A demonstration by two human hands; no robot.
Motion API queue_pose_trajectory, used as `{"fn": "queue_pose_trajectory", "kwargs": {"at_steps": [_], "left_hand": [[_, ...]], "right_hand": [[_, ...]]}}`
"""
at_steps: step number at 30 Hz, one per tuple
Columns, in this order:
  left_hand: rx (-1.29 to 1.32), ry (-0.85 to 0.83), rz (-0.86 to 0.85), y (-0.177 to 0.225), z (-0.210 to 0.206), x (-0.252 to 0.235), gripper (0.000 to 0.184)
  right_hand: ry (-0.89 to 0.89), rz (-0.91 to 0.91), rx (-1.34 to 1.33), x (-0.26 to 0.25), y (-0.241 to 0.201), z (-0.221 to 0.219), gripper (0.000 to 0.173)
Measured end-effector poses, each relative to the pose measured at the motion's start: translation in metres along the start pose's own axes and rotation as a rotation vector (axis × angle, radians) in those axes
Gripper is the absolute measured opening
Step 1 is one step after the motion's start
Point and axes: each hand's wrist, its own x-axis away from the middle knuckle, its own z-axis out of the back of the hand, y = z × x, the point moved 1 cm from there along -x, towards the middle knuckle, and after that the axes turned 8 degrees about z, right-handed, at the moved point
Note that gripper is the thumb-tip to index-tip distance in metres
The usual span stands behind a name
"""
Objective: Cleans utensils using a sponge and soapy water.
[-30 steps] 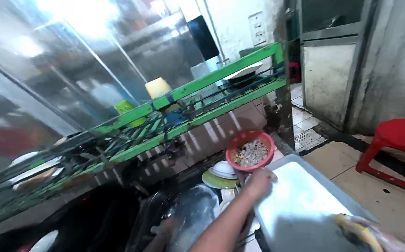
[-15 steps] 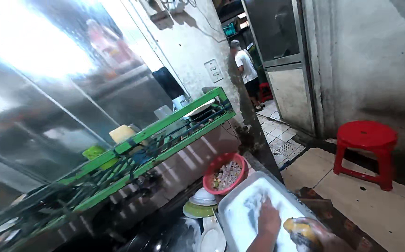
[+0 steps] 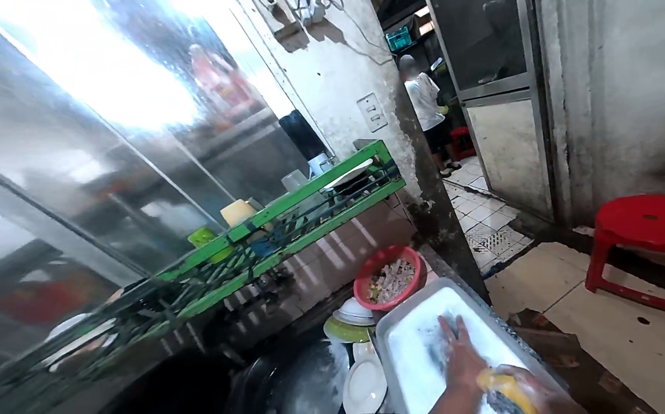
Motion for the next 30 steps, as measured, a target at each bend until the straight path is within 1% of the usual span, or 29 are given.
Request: {"fn": "queue_pose_trajectory", "kwargs": {"at_steps": [2, 4, 7, 9, 12, 15, 16, 18, 20, 21, 22, 23, 24, 25, 26, 27, 29, 30], "left_hand": [[-0.041, -0.018, 0.094, 0.000, 0.007, -0.009, 0.087], [-0.076, -0.049, 0.127, -0.004, 0.012, -0.014, 0.084], [-0.063, -0.074, 0.090, -0.007, 0.012, -0.017, 0.082], [0.019, -0.059, 0.049, -0.008, 0.013, -0.018, 0.079], [0.089, -0.088, 0.056, -0.008, 0.025, -0.021, 0.078], [0.229, -0.042, -0.008, -0.014, 0.036, -0.028, 0.080], [0.253, -0.048, -0.031, -0.017, 0.040, -0.030, 0.084], [0.256, -0.072, -0.010, -0.019, 0.049, -0.033, 0.092], [0.191, -0.070, 0.059, -0.023, 0.054, -0.037, 0.090], [0.140, -0.066, 0.088, -0.028, 0.054, -0.038, 0.082], [0.049, -0.079, 0.105, -0.033, 0.054, -0.037, 0.068], [-0.083, -0.139, 0.094, -0.035, 0.054, -0.034, 0.055], [-0.232, -0.234, 0.051, -0.035, 0.056, -0.030, 0.048], [-0.319, -0.306, 0.005, -0.035, 0.056, -0.028, 0.044], [-0.330, -0.336, -0.026, -0.033, 0.054, -0.027, 0.044], [-0.286, -0.344, -0.032, -0.031, 0.050, -0.030, 0.047], [-0.197, -0.329, -0.030, -0.020, 0.038, -0.039, 0.055], [-0.228, -0.315, -0.030, -0.012, 0.032, -0.042, 0.056]], "right_hand": [[-0.124, -0.036, 0.086, -0.001, -0.001, 0.000, 0.059], [-0.197, -0.052, 0.123, -0.003, -0.001, -0.001, 0.059], [-0.202, -0.040, 0.135, -0.002, -0.002, 0.000, 0.059], [-0.203, -0.038, 0.133, -0.002, -0.003, 0.000, 0.059], [-0.236, -0.061, 0.138, -0.003, -0.004, 0.001, 0.058], [-0.266, -0.088, 0.133, -0.004, -0.006, 0.003, 0.060], [-0.273, -0.095, 0.128, -0.004, -0.006, 0.003, 0.060], [-0.282, -0.104, 0.124, -0.005, -0.006, 0.003, 0.061], [-0.280, -0.105, 0.115, -0.005, -0.004, 0.003, 0.062], [-0.276, -0.100, 0.107, -0.005, -0.002, 0.003, 0.062], [-0.268, -0.092, 0.096, -0.005, 0.001, 0.001, 0.061], [-0.265, -0.086, 0.087, -0.005, 0.002, 0.001, 0.060], [-0.265, -0.081, 0.082, -0.005, 0.002, 0.002, 0.060], [-0.268, -0.081, 0.081, -0.005, 0.000, 0.003, 0.059], [-0.273, -0.087, 0.086, -0.005, -0.002, 0.003, 0.059], [-0.274, -0.093, 0.095, -0.005, -0.003, 0.004, 0.059], [-0.268, -0.098, 0.110, -0.005, -0.003, 0.002, 0.059], [-0.271, -0.104, 0.120, -0.005, -0.003, 0.002, 0.059]]}}
